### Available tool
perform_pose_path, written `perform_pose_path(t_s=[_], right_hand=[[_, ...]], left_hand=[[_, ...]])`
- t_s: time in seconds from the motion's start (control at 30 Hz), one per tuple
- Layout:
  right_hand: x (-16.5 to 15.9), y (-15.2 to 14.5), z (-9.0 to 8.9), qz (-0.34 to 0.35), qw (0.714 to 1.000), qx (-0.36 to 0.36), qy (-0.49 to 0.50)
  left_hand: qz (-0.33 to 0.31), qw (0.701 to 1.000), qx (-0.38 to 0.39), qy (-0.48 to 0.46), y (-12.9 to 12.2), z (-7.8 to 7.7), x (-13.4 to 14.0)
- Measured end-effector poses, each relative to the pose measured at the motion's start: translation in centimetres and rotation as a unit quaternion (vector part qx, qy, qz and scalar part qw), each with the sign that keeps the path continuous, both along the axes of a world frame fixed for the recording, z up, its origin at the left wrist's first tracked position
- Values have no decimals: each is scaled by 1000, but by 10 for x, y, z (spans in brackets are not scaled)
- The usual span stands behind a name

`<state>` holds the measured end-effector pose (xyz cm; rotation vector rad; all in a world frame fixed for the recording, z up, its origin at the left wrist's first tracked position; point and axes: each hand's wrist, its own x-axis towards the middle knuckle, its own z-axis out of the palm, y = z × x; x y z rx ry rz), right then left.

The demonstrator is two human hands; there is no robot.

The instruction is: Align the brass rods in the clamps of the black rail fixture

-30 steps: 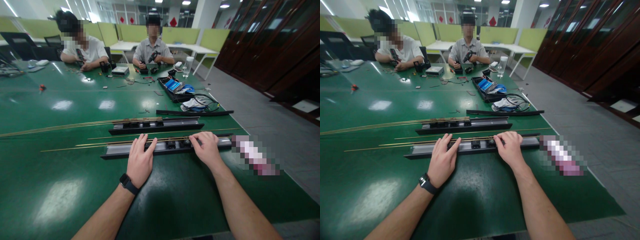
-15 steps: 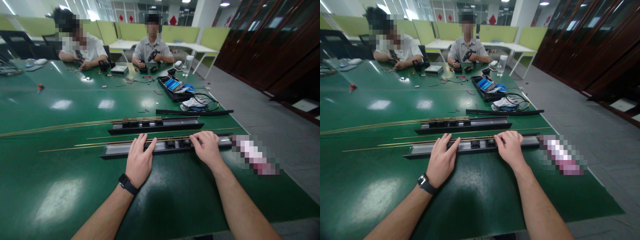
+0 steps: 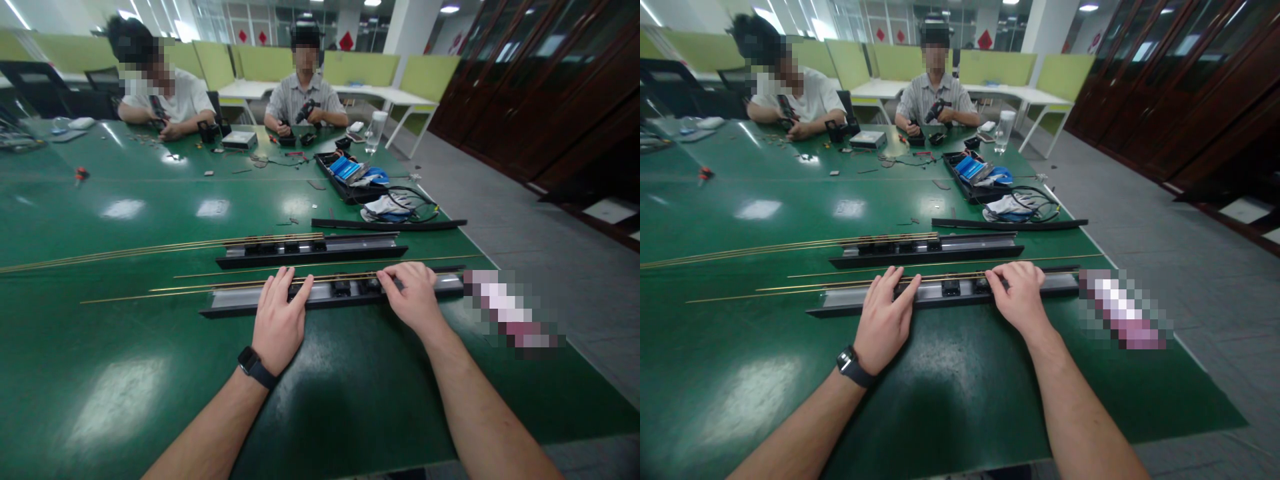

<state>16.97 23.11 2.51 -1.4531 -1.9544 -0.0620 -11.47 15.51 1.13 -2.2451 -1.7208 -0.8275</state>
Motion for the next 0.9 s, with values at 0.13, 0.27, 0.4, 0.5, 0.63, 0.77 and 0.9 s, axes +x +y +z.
perform_pose_path(t_s=[0.13,0.27,0.4,0.5,0.63,0.77,0.9], right_hand=[[0,0,-1,-3,1000,-4,-3],[2,3,-3,-7,1000,-1,-15],[5,3,-3,-8,1000,3,-14],[5,2,-2,-10,1000,0,-9],[3,1,0,-10,1000,-1,0],[1,0,1,-6,1000,1,3],[-1,0,2,-7,1000,-5,4]], left_hand=[[-1,1000,0,3,0,0,0],[0,1000,3,5,0,1,0],[-1,1000,6,7,0,1,0],[0,1000,4,9,0,1,0],[2,1000,2,11,0,1,0],[4,1000,-1,10,-1,2,1],[1,1000,-5,-1,-1,2,0]])
